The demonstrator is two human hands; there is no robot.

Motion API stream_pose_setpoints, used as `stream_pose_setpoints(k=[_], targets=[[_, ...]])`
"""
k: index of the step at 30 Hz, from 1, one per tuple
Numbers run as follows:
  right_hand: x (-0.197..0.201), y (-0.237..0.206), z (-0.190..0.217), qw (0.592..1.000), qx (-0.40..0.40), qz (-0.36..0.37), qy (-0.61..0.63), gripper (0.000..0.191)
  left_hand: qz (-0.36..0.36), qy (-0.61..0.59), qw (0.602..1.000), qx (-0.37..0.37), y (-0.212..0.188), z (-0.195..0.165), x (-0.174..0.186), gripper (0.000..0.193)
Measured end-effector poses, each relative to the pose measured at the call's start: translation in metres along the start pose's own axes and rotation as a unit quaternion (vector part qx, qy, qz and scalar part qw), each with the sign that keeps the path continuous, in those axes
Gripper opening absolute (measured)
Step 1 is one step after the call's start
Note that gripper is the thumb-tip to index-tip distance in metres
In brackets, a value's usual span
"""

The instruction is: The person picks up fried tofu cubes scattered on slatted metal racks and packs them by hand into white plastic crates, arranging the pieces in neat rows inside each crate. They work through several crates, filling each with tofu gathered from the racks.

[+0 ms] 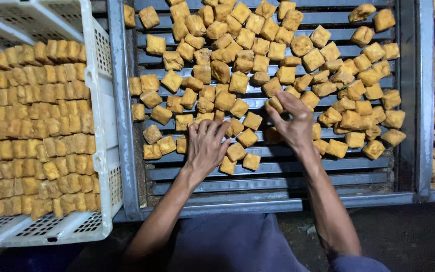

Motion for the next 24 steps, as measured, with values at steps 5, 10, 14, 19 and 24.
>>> stream_pose_setpoints(k=[5,10,14,19,24], targets=[[-0.022,-0.032,0.033,0.996,-0.010,0.087,0.019,0.044,-0.016,-0.027,0.999,0.038,0.004,0.010,-0.010,0.061],[-0.042,-0.051,0.063,0.994,0.026,0.104,-0.013,0.056,-0.018,-0.046,0.998,0.047,0.008,0.012,-0.010,0.056],[-0.025,-0.047,0.031,0.994,-0.060,0.059,0.075,0.062,-0.008,-0.092,0.992,0.086,0.009,0.022,0.007,0.054],[-0.029,-0.064,-0.017,0.800,-0.299,0.024,0.519,0.071,-0.074,-0.161,0.984,0.027,0.004,-0.015,0.055,0.066],[-0.044,-0.066,0.009,0.652,-0.326,-0.007,0.684,0.077,-0.068,-0.364,0.928,0.035,0.013,-0.048,0.052,0.075]])
Point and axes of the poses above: each hand's wrist, its own y-axis towards the middle knuckle, its own x-axis out of the back of the hand, z = x × y, the point moved 10 cm from there along y, towards the middle knuckle, and after that the axes turned 6 degrees about z, right-handed, at the moved point
